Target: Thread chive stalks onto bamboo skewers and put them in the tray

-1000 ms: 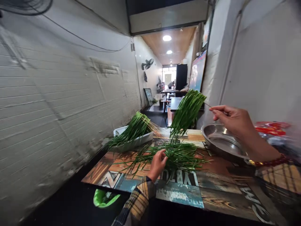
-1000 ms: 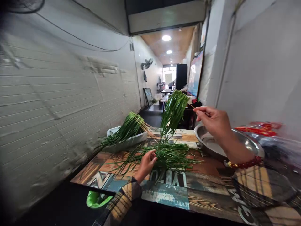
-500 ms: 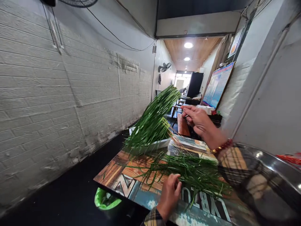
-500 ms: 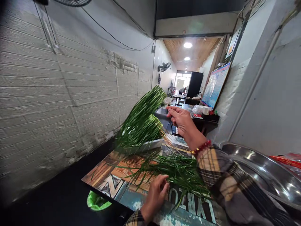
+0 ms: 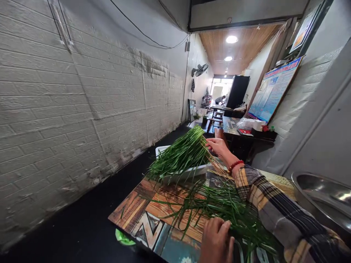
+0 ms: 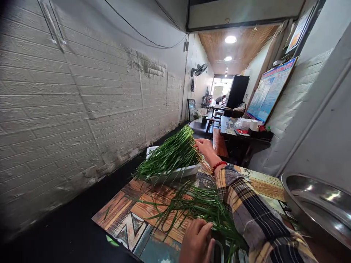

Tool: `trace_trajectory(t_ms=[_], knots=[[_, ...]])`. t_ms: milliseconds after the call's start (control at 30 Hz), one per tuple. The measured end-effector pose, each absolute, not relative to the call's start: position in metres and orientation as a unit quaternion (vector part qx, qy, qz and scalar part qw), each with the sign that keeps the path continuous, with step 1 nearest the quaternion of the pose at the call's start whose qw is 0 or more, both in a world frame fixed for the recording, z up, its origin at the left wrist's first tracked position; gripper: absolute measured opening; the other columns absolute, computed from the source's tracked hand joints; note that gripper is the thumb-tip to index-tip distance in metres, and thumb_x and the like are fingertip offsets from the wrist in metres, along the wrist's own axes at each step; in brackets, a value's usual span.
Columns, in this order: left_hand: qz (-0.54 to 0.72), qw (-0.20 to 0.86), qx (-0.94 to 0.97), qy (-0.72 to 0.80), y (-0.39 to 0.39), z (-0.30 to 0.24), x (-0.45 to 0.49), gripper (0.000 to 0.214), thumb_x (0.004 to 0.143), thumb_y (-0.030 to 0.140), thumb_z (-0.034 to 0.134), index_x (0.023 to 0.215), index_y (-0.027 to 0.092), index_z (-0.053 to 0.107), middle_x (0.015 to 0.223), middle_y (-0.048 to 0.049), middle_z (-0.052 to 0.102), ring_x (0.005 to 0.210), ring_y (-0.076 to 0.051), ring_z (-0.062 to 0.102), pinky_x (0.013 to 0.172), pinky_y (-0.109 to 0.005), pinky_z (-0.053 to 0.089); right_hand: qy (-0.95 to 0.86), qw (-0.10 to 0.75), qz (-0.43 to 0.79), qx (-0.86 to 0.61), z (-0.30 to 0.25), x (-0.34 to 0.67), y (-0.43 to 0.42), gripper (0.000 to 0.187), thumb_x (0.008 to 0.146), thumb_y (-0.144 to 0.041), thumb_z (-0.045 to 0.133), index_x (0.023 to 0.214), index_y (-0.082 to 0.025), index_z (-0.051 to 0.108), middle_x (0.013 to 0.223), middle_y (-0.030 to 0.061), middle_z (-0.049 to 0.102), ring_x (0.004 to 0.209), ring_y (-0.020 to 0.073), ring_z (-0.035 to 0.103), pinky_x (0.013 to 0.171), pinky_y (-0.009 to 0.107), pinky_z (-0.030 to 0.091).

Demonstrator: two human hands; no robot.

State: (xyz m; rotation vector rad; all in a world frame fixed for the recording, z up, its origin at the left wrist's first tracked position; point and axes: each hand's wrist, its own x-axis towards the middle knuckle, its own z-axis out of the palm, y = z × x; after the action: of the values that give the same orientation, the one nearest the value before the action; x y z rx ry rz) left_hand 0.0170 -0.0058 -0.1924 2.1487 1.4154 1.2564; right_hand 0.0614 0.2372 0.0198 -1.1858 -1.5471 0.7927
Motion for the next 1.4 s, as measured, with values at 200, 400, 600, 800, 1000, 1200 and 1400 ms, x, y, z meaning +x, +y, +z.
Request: trace_trajectory(t_ms=[200, 400, 600, 800, 1000, 1200, 1400], knots=[[0.417, 0.179, 0.751, 0.479, -0.013, -0.169, 0.007, 0.039, 0.08, 0.015, 0.054, 0.117, 0.024, 0.057, 0.102, -0.0116, 0.062, 0.094, -0.026, 0.057, 0.081, -0.043, 0.048, -0.703, 0.472, 0.186, -0.499, 0.033, 0.1, 0.22, 0.02, 0.076, -0.022, 0.063, 0.092, -0.016, 0.074, 0.099, 0.0104, 0.073, 0.094, 0.0226, 0.067, 0.086, 0.036, 0.05], [0.437, 0.167, 0.732, 0.496, -0.014, -0.159, 0.004, 0.034, 0.086, 0.018, 0.05, 0.118, 0.023, 0.059, 0.107, -0.0118, 0.062, 0.098, -0.025, 0.059, 0.085, -0.042, 0.049, -0.746, 0.44, 0.092, -0.492, 0.024, 0.164, 0.141, 0.033, 0.085, -0.031, 0.054, 0.11, -0.016, 0.069, 0.103, 0.0107, 0.073, 0.09, 0.0223, 0.067, 0.078, 0.035, 0.052], [0.469, 0.163, 0.721, 0.484, -0.004, -0.159, 0.002, 0.029, 0.088, 0.022, 0.051, 0.115, 0.022, 0.061, 0.103, -0.0092, 0.063, 0.096, -0.022, 0.06, 0.085, -0.036, 0.049, -0.718, 0.41, 0.088, -0.556, -0.033, 0.254, 0.055, 0.032, 0.086, -0.031, 0.052, 0.111, -0.017, 0.068, 0.097, 0.0093, 0.074, 0.085, 0.0218, 0.068, 0.073, 0.034, 0.054], [0.445, 0.139, 0.736, 0.491, 0.005, -0.156, 0.002, 0.027, 0.089, 0.025, 0.052, 0.114, 0.019, 0.06, 0.1, -0.008, 0.06, 0.091, -0.02, 0.06, 0.08, -0.033, 0.049, -0.697, 0.356, 0.16, -0.601, -0.102, 0.316, -0.022, 0.028, 0.086, -0.031, 0.052, 0.097, -0.017, 0.073, 0.096, 0.009, 0.075, 0.084, 0.0231, 0.068, 0.075, 0.035, 0.052], [0.356, 0.142, 0.799, 0.464, -0.017, -0.138, 0.021, 0.025, 0.088, 0.025, 0.051, 0.11, 0.019, 0.063, 0.096, -0.0078, 0.06, 0.088, -0.02, 0.058, 0.08, -0.033, 0.048, -0.701, 0.334, 0.218, -0.592, -0.146, 0.339, -0.059, 0.03, 0.089, -0.034, 0.049, 0.095, -0.019, 0.074, 0.097, 0.0088, 0.075, 0.09, 0.025, 0.068, 0.08, 0.038, 0.051], [0.203, 0.141, 0.892, 0.379, -0.032, -0.13, 0.066, 0.02, 0.081, 0.021, 0.062, 0.099, 0.019, 0.069, 0.098, -0.0087, 0.064, 0.095, -0.022, 0.058, 0.085, -0.036, 0.047, -0.69, 0.365, 0.185, -0.596, -0.174, 0.348, -0.067, 0.031, 0.091, -0.039, 0.046, 0.095, -0.022, 0.073, 0.098, 0.0085, 0.074, 0.092, 0.0268, 0.067, 0.082, 0.04, 0.05], [0.2, 0.125, 0.89, 0.39, 0.002, -0.128, 0.089, 0.022, 0.081, 0.023, 0.063, 0.101, 0.017, 0.069, 0.114, -0.0082, 0.063, 0.104, -0.02, 0.059, 0.094, -0.031, 0.047, -0.695, 0.362, 0.175, -0.597, -0.189, 0.356, -0.067, 0.033, 0.09, -0.044, 0.047, 0.096, -0.024, 0.073, 0.099, 0.0061, 0.074, 0.093, 0.0265, 0.067, 0.082, 0.039, 0.051]])
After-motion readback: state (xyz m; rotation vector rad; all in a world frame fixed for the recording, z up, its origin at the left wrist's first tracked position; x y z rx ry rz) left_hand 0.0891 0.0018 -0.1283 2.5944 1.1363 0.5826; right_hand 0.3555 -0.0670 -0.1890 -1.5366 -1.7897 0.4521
